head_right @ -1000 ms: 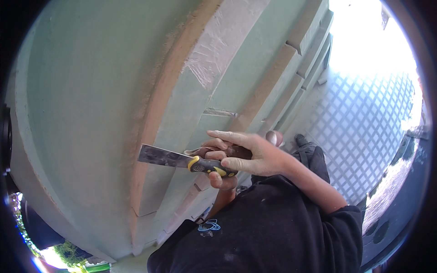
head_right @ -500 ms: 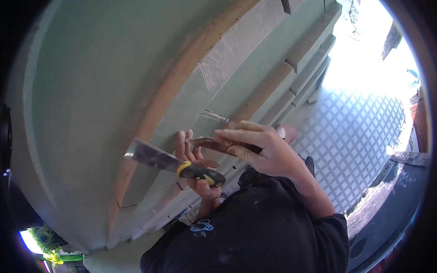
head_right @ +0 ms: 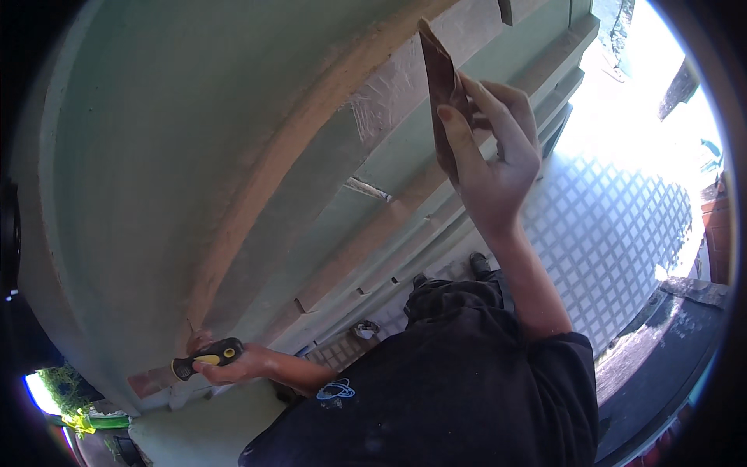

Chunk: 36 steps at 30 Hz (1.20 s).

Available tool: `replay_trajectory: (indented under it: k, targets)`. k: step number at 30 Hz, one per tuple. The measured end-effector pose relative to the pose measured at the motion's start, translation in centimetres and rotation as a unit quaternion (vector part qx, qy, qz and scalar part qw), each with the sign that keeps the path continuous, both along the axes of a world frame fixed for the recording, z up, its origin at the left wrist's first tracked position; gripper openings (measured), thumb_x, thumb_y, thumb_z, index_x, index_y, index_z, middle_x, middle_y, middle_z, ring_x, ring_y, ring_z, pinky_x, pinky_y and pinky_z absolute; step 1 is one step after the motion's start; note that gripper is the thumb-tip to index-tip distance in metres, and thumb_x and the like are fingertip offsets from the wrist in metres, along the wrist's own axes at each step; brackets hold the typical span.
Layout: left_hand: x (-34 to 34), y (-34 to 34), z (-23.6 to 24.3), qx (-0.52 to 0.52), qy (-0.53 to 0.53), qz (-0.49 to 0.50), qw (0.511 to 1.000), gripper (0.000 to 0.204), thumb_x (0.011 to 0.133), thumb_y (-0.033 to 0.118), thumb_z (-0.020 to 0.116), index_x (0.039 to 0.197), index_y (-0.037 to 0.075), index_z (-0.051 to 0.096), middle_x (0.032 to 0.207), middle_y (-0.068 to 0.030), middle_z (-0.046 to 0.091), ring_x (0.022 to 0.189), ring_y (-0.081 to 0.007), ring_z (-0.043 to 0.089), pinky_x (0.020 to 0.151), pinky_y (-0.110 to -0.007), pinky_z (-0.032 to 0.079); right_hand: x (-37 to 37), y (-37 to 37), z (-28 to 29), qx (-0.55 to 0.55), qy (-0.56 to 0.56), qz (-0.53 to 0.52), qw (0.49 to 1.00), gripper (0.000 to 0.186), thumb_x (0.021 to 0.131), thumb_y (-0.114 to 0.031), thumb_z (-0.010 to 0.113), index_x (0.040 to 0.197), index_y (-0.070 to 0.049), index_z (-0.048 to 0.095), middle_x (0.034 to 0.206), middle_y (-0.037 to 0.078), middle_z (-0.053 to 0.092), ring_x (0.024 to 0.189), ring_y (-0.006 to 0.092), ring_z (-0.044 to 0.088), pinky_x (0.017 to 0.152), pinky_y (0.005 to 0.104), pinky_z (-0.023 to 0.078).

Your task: Scraping and smoothing a section of a wall using a putty knife and sandpaper.

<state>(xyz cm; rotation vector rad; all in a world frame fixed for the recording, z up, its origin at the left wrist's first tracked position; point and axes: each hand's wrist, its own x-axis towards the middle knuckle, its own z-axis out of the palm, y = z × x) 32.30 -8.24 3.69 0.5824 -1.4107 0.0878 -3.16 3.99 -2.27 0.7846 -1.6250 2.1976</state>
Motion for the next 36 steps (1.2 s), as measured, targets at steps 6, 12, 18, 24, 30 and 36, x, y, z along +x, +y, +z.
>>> replay_trajectory:
  k: [6, 12, 18, 24, 30, 36]
  targets:
    - [1.3, -1.3, 0.3, 0.069, 0.052, 0.049, 0.995, 0.042, 0.096, 0.032, 0.037, 0.078, 0.000, 0.057, 0.095, -0.0173, 0.066, 0.064, -0.0112, 0.048, 0.056, -0.024, 0.035, -1.0, -3.3, 0.5, -0.010, 0.070, -0.119, 0.990, 0.039, 0.085, -0.011, 0.078, 0.123, -0.004, 0.070, 0.091, 0.006, 0.060, 0.082, 0.0131, 0.058, 0.071, 0.0269, 0.050]
    - [2.9, -1.8, -0.6, 0.100, 0.049, 0.035, 0.993, 0.049, 0.095, 0.035, 0.039, 0.095, -0.007, 0.064, 0.094, -0.0163, 0.069, 0.070, -0.0155, 0.056, 0.060, -0.024, 0.042, -1.0, -4.4, 0.8, 0.010, 0.075, -0.161, 0.984, 0.035, 0.085, -0.012, 0.080, 0.118, -0.003, 0.072, 0.087, 0.005, 0.060, 0.079, 0.0117, 0.058, 0.069, 0.0248, 0.049]
    - [0.3, -2.0, -0.1, 0.059, 0.073, 0.089, 0.992, 0.042, 0.093, 0.034, 0.039, 0.074, 0.001, 0.055, 0.086, -0.0169, 0.067, 0.062, -0.0150, 0.051, 0.056, -0.026, 0.038, 0.4, -5.0, 0.5, -0.029, 0.088, -0.156, 0.983, 0.033, 0.086, -0.011, 0.078, 0.116, 0.001, 0.072, 0.086, 0.006, 0.062, 0.066, 0.0103, 0.058, 0.060, 0.0232, 0.049]
    - [0.9, -3.6, -0.8, -0.050, 0.036, 0.091, 0.994, 0.037, 0.091, 0.031, 0.041, 0.073, 0.000, 0.051, 0.082, -0.0163, 0.063, 0.071, -0.0217, 0.056, 0.068, -0.034, 0.049, 5.6, -4.5, 0.8, 0.005, 0.215, -0.082, 0.973, 0.034, 0.081, -0.004, 0.079, 0.113, 0.005, 0.071, 0.083, 0.007, 0.061, 0.064, 0.0151, 0.063, 0.056, 0.0278, 0.052]
    - [2.9, -4.9, -1.7, -0.129, -0.009, 0.083, 0.988, 0.042, 0.090, 0.031, 0.041, 0.081, -0.006, 0.058, 0.084, -0.0178, 0.064, 0.075, -0.0269, 0.062, 0.067, -0.036, 0.049, 0.2, -3.5, 1.3, 0.074, 0.185, -0.202, 0.959, 0.036, 0.082, -0.007, 0.079, 0.115, 0.003, 0.071, 0.080, 0.010, 0.063, 0.064, 0.0146, 0.062, 0.057, 0.0284, 0.051]
    - [2.2, -4.7, -1.8, -0.092, 0.011, 0.071, 0.993, 0.038, 0.090, 0.030, 0.041, 0.079, -0.005, 0.049, 0.083, -0.0192, 0.059, 0.080, -0.0274, 0.060, 0.084, -0.046, 0.054, -0.2, -4.2, 0.8, 0.061, 0.146, -0.192, 0.969, 0.039, 0.086, -0.014, 0.078, 0.120, 0.003, 0.070, 0.072, 0.008, 0.064, 0.061, 0.0086, 0.059, 0.055, 0.0258, 0.048]
